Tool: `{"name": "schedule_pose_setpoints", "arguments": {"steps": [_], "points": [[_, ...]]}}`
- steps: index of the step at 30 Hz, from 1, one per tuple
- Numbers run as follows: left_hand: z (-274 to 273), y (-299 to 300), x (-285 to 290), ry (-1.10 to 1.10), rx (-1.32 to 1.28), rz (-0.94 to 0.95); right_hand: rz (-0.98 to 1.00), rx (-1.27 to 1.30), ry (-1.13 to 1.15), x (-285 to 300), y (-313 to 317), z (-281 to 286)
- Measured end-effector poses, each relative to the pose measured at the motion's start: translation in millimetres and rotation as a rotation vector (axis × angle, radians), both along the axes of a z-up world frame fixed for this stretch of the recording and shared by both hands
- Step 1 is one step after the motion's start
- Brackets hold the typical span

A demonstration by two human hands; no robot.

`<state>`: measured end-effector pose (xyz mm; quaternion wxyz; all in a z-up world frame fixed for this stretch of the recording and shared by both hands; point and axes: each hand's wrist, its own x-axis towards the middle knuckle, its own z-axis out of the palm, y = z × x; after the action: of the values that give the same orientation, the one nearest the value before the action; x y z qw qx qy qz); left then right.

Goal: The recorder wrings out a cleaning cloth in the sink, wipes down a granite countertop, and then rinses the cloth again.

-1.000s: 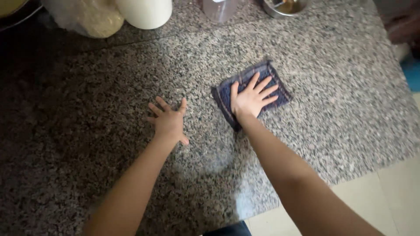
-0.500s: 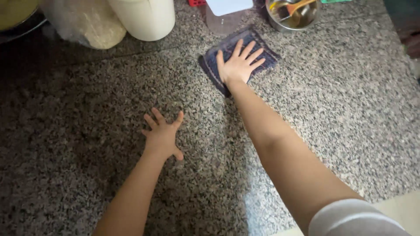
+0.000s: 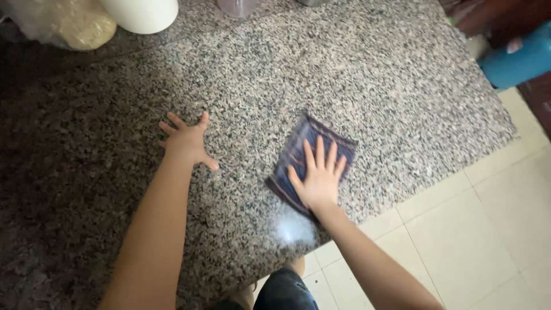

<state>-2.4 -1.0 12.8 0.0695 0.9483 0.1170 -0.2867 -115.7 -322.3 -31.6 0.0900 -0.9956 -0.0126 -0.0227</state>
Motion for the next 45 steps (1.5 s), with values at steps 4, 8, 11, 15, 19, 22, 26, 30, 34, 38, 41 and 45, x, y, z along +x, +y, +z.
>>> {"name": "schedule_pose_setpoints", "arguments": {"steps": [4,8,11,15,19,22,26,30,34,38,41,45], "points": [[8.6,-5.5,-4.8,0.027,-0.001,0.014,-0.091,-0.033,0.032,-71.3,-16.3,-12.2],[15.0,-8.3,-0.1,0.043,0.006,0.03,-0.246,-0.063,0.059,-73.2,0.4,-22.5],[10.2,-9.3,2.3,0.062,0.029,0.025,-0.311,-0.124,0.053,-46.5,32.2,-21.4],[6.1,-4.8,-2.0,0.018,0.021,-0.023,-0.214,-0.119,0.031,17.9,91.1,-13.0],[14.9,-8.8,-7.2,0.013,0.014,-0.013,-0.153,-0.068,0.031,104.3,142.3,-5.8],[26.6,-12.7,-8.0,0.014,0.068,0.013,-0.095,-0.063,0.038,174.8,175.5,0.2],[50.2,-11.1,0.3,0.168,0.035,-0.037,-0.086,0.009,0.022,270.2,219.6,-4.8],[68.0,-9.4,4.7,0.29,0.026,-0.106,-0.1,0.017,0.023,319.7,249.3,5.0],[60.6,-8.3,-0.3,0.235,0.003,-0.097,-0.087,-0.006,0.06,318.6,245.2,7.4],[33.7,-4.7,-6.6,0.092,0.014,-0.07,-0.019,-0.007,0.014,308.4,233.3,-5.6],[18.8,-0.8,-9.2,0.001,0.034,-0.066,0.033,-0.028,-0.05,280.7,213.2,-19.7],[22.3,-0.3,-4.3,0.061,0.059,-0.063,0.036,-0.044,-0.106,219.6,183.1,-23.3]]}}
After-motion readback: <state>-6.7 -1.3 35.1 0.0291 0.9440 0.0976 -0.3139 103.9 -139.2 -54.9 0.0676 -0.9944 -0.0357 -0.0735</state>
